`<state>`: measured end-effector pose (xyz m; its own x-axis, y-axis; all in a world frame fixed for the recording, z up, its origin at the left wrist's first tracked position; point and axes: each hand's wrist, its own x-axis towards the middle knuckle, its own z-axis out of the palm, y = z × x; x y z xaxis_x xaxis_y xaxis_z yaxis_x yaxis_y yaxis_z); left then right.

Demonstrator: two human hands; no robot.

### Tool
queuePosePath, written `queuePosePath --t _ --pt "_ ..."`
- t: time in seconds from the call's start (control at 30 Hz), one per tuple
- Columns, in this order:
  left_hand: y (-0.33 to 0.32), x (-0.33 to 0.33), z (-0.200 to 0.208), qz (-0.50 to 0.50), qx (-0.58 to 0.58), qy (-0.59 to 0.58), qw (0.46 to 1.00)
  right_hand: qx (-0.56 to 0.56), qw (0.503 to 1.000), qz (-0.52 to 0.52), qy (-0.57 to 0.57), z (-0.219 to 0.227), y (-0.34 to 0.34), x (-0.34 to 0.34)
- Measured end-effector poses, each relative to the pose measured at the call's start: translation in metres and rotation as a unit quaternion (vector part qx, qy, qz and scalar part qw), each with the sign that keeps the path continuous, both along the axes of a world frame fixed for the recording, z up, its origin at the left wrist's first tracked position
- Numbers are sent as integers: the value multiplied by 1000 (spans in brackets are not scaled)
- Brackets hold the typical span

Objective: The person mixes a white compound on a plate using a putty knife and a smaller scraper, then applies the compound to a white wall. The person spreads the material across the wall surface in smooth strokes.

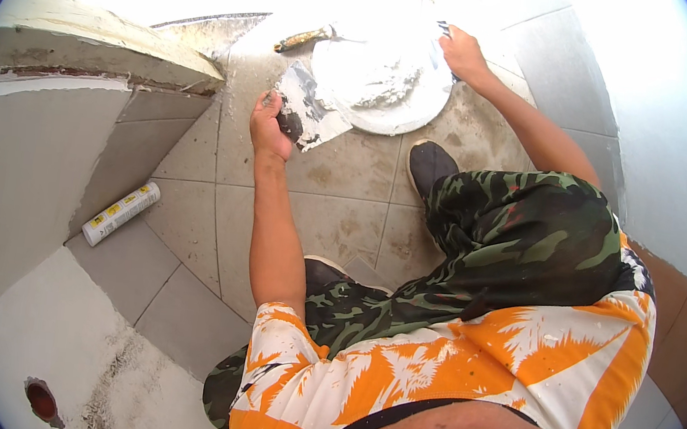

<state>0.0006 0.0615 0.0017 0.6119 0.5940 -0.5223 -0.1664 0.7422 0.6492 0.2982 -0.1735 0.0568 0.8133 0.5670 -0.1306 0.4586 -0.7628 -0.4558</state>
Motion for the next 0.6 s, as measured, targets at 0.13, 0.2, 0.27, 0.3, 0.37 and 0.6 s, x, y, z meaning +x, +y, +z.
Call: queuePosePath --t 0.13,0.2,0.27,0.3,0.37,0.6 --pt "-10 3 -4 16 -20 54 998 -120 986 114 3 -17 27 -10" --pt "-13 -3 0 2 -30 10 999 -160 979 127 17 -12 25 -21" --pt "-11 -7 3 -9 -28 -28 999 -110 988 96 52 -11 17 -11" --pt "-11 -9 5 -9 -21 -30 999 -105 988 80 79 -9 10 -5" --pt "-10 -11 7 -8 -8 -34 999 -31 970 -17 243 -11 1 4" --pt "-12 -17 -2 -26 -42 -15 999 -39 983 -45 176 -13 -11 -16"
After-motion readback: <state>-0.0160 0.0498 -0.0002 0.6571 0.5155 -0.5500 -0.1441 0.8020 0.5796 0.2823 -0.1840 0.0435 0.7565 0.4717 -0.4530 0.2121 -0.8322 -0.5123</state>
